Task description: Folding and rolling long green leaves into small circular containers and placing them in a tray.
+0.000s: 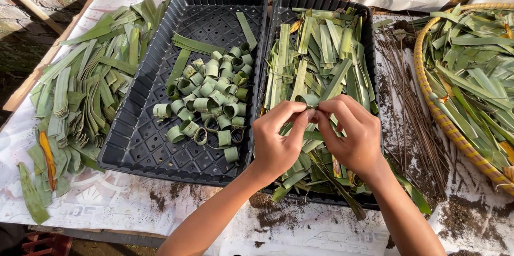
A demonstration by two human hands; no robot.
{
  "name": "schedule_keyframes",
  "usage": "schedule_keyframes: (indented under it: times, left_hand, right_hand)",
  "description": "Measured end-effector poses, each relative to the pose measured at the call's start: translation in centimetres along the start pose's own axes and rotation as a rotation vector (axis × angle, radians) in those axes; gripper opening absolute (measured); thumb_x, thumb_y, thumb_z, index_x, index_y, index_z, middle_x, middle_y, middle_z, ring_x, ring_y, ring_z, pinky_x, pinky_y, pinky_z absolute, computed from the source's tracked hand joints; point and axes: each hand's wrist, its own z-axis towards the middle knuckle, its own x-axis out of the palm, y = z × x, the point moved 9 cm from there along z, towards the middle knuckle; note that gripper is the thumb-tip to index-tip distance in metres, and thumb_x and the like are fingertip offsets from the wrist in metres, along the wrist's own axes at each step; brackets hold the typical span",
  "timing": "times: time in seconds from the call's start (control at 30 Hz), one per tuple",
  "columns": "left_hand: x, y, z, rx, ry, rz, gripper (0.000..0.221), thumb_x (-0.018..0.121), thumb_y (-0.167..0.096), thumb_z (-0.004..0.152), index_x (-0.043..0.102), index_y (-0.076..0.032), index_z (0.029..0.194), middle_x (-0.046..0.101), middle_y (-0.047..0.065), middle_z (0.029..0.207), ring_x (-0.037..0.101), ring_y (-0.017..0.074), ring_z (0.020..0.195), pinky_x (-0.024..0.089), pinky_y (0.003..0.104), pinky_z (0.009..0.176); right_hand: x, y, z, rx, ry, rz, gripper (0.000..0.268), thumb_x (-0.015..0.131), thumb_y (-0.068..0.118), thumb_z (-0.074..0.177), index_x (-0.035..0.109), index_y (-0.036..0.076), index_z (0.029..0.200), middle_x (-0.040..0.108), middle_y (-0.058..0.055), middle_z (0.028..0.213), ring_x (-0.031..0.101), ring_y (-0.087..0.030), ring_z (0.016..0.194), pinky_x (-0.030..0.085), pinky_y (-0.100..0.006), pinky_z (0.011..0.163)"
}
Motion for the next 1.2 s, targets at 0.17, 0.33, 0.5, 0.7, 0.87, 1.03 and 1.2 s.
schedule_keyframes:
  times: [0.17,0.33,0.5,0.7,0.87,1.03,1.2]
  left_hand:
    - [0.3,0.1,-0.9,0.137,-0.024,0.152,0.01,0.071,-0.001,0.095,0.072,-0.006,0.086,0.072,0.007,0.075,0.068,0.0214,0.058,0.057,0.031,0.052]
    - [0.9,0.1,-1.4,0.232,0.01,0.219,0.012,0.064,0.003,0.097,0.07,-0.003,0.089,0.069,0.011,0.075,0.065,0.0196,0.057,0.059,0.031,0.054]
    - [1.0,1.1,-1.7,0.406,0.048,0.409,0.011,0.063,0.006,0.095,0.07,-0.002,0.093,0.069,0.011,0.08,0.069,0.0252,0.065,0.061,0.033,0.059]
    - [-1.5,5.0,0.1,0.196,0.074,0.39,0.008,0.058,0.005,0.099,0.064,0.001,0.102,0.064,0.014,0.078,0.063,0.0221,0.061,0.059,0.032,0.056]
    - [-2.9,4.4,1.0,0.081,0.06,0.391,0.013,0.06,0.0,0.101,0.053,-0.001,0.112,0.064,0.013,0.078,0.068,0.023,0.06,0.058,0.033,0.054]
    - [-4.1,3.9,1.9,0.074,0.07,0.464,0.016,0.057,0.008,0.099,0.051,0.002,0.113,0.065,0.017,0.079,0.067,0.0254,0.06,0.059,0.034,0.055]
    - [-7.7,4.9,1.7,-0.06,0.049,0.63,0.019,0.054,0.005,0.101,0.052,-0.003,0.118,0.063,0.017,0.101,0.072,0.0317,0.075,0.062,0.04,0.058]
  right_hand:
    - [0.3,-0.6,-0.3,0.094,0.011,0.107,0.017,0.068,-0.011,0.094,0.068,0.006,0.091,0.06,-0.004,0.07,0.059,-0.02,0.058,0.05,-0.026,0.044]
    - [0.9,-1.7,-0.5,0.26,0.056,0.221,0.015,0.066,-0.008,0.095,0.068,0.006,0.09,0.057,-0.007,0.067,0.057,-0.022,0.058,0.053,-0.03,0.046]
    - [2.6,-3.7,-2.8,0.554,0.127,0.508,0.012,0.066,0.005,0.094,0.069,0.006,0.082,0.059,-0.004,0.061,0.053,-0.013,0.061,0.057,-0.033,0.05]
    - [1.9,-6.3,-2.1,0.623,0.201,0.334,0.01,0.065,-0.001,0.094,0.073,0.001,0.09,0.063,-0.012,0.064,0.06,-0.022,0.063,0.055,-0.036,0.052]
    - [1.3,-7.2,-1.4,0.599,0.22,0.187,0.007,0.064,-0.002,0.098,0.069,0.002,0.094,0.063,-0.013,0.069,0.06,-0.023,0.066,0.054,-0.036,0.056]
    - [2.3,-7.1,-1.7,0.538,0.258,0.09,0.006,0.066,-0.003,0.099,0.068,0.001,0.094,0.064,-0.014,0.07,0.063,-0.025,0.066,0.054,-0.036,0.056]
    - [3.6,-7.3,-2.3,0.543,0.316,0.058,0.01,0.063,-0.003,0.1,0.07,0.003,0.102,0.072,-0.014,0.081,0.07,-0.026,0.073,0.056,-0.035,0.061]
